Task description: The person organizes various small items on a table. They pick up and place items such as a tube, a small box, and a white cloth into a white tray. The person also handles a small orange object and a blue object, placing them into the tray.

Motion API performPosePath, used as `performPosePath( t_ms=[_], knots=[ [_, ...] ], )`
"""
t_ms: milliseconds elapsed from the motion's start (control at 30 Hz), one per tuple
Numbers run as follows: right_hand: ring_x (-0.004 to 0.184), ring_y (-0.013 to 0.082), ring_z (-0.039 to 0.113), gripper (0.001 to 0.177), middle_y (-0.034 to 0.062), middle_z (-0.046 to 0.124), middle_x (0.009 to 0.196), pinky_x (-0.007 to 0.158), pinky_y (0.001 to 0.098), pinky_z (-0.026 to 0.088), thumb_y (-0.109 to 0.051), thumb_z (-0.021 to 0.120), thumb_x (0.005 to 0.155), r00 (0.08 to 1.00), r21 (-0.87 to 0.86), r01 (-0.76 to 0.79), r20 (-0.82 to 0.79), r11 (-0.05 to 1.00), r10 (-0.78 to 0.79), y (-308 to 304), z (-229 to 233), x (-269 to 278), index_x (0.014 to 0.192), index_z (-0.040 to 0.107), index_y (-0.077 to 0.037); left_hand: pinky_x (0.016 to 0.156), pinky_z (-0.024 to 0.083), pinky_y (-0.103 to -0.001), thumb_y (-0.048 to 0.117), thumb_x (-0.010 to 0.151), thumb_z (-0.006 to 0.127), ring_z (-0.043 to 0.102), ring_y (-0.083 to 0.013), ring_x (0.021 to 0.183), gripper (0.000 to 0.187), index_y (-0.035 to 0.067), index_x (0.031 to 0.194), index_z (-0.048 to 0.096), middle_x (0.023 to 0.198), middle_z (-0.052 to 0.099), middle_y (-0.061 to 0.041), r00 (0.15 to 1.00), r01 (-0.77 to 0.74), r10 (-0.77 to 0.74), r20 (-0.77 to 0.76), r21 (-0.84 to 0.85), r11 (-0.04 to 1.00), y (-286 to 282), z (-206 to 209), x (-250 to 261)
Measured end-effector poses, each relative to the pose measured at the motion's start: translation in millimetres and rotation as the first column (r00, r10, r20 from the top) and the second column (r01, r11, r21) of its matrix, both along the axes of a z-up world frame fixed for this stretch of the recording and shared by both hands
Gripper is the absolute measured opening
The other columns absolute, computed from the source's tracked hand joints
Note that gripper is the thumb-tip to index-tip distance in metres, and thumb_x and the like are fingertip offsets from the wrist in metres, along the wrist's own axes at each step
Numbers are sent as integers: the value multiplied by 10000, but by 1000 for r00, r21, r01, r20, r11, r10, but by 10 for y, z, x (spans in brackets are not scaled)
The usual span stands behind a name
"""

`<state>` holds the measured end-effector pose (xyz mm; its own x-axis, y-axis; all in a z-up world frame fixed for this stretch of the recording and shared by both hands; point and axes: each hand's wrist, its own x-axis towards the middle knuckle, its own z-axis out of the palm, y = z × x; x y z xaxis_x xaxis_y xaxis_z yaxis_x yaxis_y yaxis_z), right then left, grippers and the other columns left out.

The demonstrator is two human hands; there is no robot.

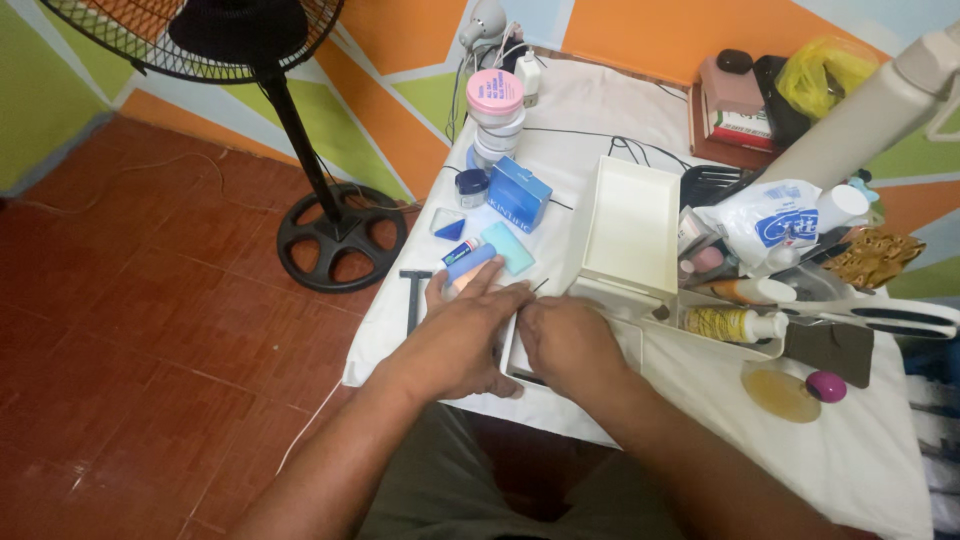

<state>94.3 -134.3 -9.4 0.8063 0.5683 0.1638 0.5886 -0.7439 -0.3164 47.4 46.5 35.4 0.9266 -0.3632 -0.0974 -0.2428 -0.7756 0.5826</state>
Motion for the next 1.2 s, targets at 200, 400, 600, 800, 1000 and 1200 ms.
performPosePath(
  t_ms=[200, 400, 600, 800, 1000, 1200],
  knots=[
    [796, 332, 703, 107, 109, 730, 819, 738, 460, 535, -176, 711, 814, 893, -71, -280, -385, 957, 232, -245, 342, 50, 866, 781, -114, 1170, 27, -669, 313, 531, 978, 154, -258, 1554, 1133, 155, 1519, 448, 1478, 529, -40, 1000, -6, 6, 3, -24, 1000, -3, -19, -16],
    [836, 325, 685, 104, 92, 724, 857, 739, 430, 537, -148, 717, 834, 941, 56, -264, -204, 963, 270, -525, 657, -73, 909, 758, -87, 1158, 88, -636, 268, 517, 967, 303, -249, 1485, 1051, 140, 1445, 491, 1461, 546, -48, 985, 36, -32, 172, -22, 999, 37, 43, -60],
    [837, 313, 683, 111, 93, 701, 894, 726, 406, 537, -130, 713, 857, 951, 229, -308, 37, 923, 308, -436, 589, -262, 951, 729, -74, 1168, 159, -594, 215, 535, 931, 419, -259, 1423, 984, 131, 1423, 515, 1433, 561, -62, 907, 154, -131, 401, -27, 988, 39, 139, -135],
    [761, 314, 649, 110, 108, 651, 850, 684, 414, 516, -116, 700, 867, 981, 275, -195, 35, 942, 193, -524, 690, -370, 964, 693, -67, 1133, 151, -612, 207, 566, 920, 394, -283, 1430, 959, 135, 1427, 504, 1431, 548, -72, 909, 117, -138, 392, 75, 990, 57, 200, -111],
    [662, 263, 648, 114, 93, 674, 825, 630, 389, 508, -152, 685, 860, 995, 273, 32, -102, 962, -4, -906, 762, -435, 947, 698, -79, 1136, 113, -638, 350, 536, 944, 319, -309, 1461, 1064, 100, 1458, 474, 1492, 505, -102, 935, 116, -156, 320, 142, 983, -106, 52, -98],
    [571, 202, 554, 111, 72, 641, 744, 546, 343, 453, -126, 679, 867, 953, 360, 266, -237, 894, -189, -1246, 453, -552, 955, 703, -62, 1064, 275, -597, 348, 690, 832, 472, -364, 1294, 657, 44, 1229, 613, 1272, 606, -168, 923, 213, -211, 322, 29, 977, -356, 48, -209]
  ],
)
